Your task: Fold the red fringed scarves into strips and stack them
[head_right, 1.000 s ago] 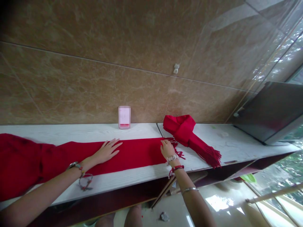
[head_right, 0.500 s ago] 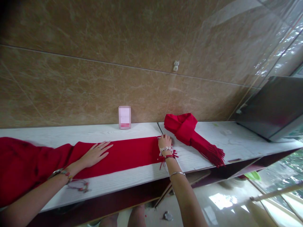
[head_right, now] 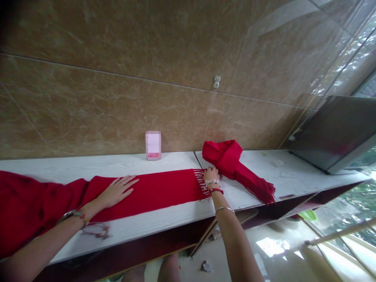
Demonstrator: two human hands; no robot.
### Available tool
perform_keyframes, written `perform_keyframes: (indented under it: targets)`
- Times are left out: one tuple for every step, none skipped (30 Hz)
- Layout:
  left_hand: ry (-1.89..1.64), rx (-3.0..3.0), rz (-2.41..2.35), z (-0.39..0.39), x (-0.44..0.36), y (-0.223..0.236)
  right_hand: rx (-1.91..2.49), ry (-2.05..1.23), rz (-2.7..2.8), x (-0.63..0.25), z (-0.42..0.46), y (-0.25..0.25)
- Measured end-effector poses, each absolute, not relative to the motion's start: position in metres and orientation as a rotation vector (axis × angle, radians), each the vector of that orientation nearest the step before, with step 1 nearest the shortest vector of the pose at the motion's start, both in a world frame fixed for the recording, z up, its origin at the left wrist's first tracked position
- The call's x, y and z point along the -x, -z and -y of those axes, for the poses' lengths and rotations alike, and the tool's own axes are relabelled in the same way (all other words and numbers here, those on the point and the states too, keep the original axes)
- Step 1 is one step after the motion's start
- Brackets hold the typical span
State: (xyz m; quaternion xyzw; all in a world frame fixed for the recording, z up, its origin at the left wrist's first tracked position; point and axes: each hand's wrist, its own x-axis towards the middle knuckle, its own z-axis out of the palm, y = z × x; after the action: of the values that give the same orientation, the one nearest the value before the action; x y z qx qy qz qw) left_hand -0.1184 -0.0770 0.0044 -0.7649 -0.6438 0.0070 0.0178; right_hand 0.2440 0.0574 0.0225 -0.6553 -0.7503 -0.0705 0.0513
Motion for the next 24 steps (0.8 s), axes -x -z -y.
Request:
perform_keyframes:
  targets:
    - [-0.019, 2.375, 1.998, 0.077, 0.119, -0.004, 2.003, 0.225, 2.255, -0.246, -0.053, -0.022]
    - [-0.02, 2.375, 1.996, 0.076, 0.119, -0.003, 1.999, 0.231, 2.237, -0.245, -0.047, -0.021]
    - [-0.023, 2.375, 1.993, 0.076, 0.12, -0.002, 1.977, 0.229, 2.24, -0.24, -0.04, -0.018]
    - [-0.028, 2.375, 1.988, 0.076, 0.12, -0.001, 1.933, 0.219, 2.27, -0.233, -0.033, -0.015]
    - [-0.032, 2.375, 1.984, 0.076, 0.12, -0.001, 1.88, 0.204, 2.313, -0.225, -0.026, -0.011]
    - [-0.033, 2.372, 1.98, 0.076, 0.12, -0.001, 1.828, 0.186, 2.357, -0.218, -0.02, -0.007]
    - [-0.033, 2.37, 1.977, 0.076, 0.121, 0.0, 1.788, 0.168, 2.392, -0.213, -0.014, -0.005]
    - [-0.03, 2.369, 1.975, 0.077, 0.121, 0.0, 1.768, 0.154, 2.413, -0.21, -0.011, -0.003]
    - [-0.025, 2.371, 1.972, 0.077, 0.121, 0.0, 1.771, 0.145, 2.416, -0.212, -0.009, -0.002]
    - [-0.016, 2.372, 1.968, 0.076, 0.122, 0.001, 1.797, 0.14, 2.402, -0.218, -0.009, -0.002]
    - [-0.002, 2.375, 1.962, 0.076, 0.122, 0.001, 1.84, 0.139, 2.373, -0.227, -0.011, -0.004]
    - [0.017, 2.379, 1.953, 0.076, 0.123, 0.002, 1.894, 0.141, 2.332, -0.24, -0.013, -0.006]
    - [0.039, 2.384, 1.942, 0.075, 0.124, 0.003, 1.951, 0.145, 2.286, -0.254, -0.015, -0.009]
    - [0.063, 2.388, 1.933, 0.075, 0.124, 0.003, 2.001, 0.152, 2.239, -0.267, -0.018, -0.012]
    - [0.083, 2.391, 1.928, 0.074, 0.124, 0.004, 2.037, 0.162, 2.2, -0.279, -0.02, -0.015]
    - [0.093, 2.393, 1.928, 0.074, 0.124, 0.004, 2.053, 0.173, 2.175, -0.286, -0.021, -0.017]
    - [0.095, 2.392, 1.933, 0.074, 0.124, 0.003, 2.045, 0.183, 2.17, -0.289, -0.022, -0.019]
    - [0.085, 2.39, 1.944, 0.074, 0.123, 0.002, 2.012, 0.188, 2.189, -0.287, -0.021, -0.02]
    - [0.067, 2.386, 1.959, 0.075, 0.122, 0.001, 1.958, 0.186, 2.229, -0.28, -0.02, -0.02]
    - [0.046, 2.381, 1.976, 0.075, 0.121, 0.0, 1.89, 0.175, 2.284, -0.269, -0.019, -0.018]
    - [0.028, 2.375, 1.989, 0.076, 0.121, -0.001, 1.818, 0.156, 2.348, -0.256, -0.017, -0.016]
    - [0.019, 2.371, 1.993, 0.076, 0.12, -0.002, 1.751, 0.132, 2.409, -0.242, -0.014, -0.013]
    - [0.019, 2.37, 1.989, 0.076, 0.12, -0.002, 1.7, 0.107, 2.46, -0.23, -0.012, -0.01]
    - [0.027, 2.371, 1.979, 0.076, 0.12, -0.003, 1.67, 0.086, 2.495, -0.221, -0.01, -0.008]
